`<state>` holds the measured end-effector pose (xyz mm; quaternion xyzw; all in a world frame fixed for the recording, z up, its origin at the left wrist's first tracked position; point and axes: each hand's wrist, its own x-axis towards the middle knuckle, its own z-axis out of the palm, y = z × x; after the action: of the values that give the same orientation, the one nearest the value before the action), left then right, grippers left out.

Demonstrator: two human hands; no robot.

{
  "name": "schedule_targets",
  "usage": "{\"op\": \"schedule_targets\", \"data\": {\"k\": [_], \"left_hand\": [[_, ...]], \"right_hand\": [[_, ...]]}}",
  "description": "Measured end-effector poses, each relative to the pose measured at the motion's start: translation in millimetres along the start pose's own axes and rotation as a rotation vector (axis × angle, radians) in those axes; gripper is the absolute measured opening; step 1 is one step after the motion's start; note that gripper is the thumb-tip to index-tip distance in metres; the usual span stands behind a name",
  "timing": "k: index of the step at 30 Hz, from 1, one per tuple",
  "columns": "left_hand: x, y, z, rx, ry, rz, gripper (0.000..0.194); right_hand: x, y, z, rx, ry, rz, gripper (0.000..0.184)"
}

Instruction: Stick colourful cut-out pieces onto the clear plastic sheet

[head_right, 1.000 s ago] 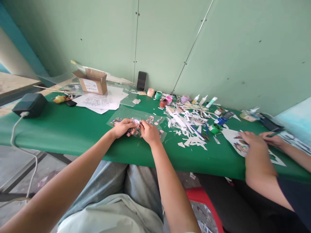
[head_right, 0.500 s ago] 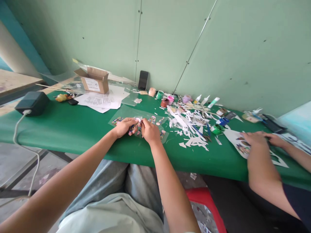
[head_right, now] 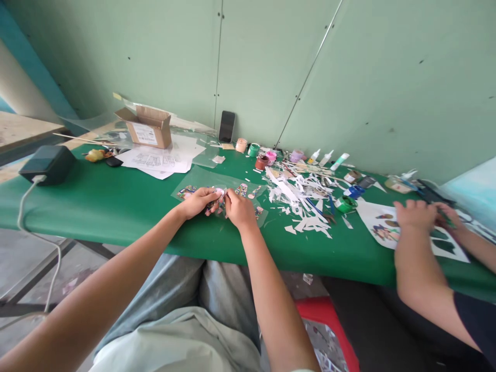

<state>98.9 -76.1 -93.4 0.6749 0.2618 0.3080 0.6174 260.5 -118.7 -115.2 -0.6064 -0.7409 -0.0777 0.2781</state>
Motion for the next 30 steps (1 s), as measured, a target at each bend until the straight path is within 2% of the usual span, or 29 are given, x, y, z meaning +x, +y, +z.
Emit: {"op": "schedule_targets", "data": {"k": [11,19,30], "left_hand": [[-1.4,0.9,-1.0,-0.020,-0.042,-0.013,0.048],[-4.1,4.1,1.4,-0.105,-0.045,-0.031,0.044],[-2.3,-1.7,0.4,-0.122,-0.073,-0.089,0.040]], "right_hand": [[-0.7,2.3,1.6,-0.026,0.002,-0.015,0.027],[0.7,1.4,0.1,-0.046,0.076,-0.024,0.029],[0.4,1.3,-1.9,-0.010,0.010,-0.047,0.026]]}}
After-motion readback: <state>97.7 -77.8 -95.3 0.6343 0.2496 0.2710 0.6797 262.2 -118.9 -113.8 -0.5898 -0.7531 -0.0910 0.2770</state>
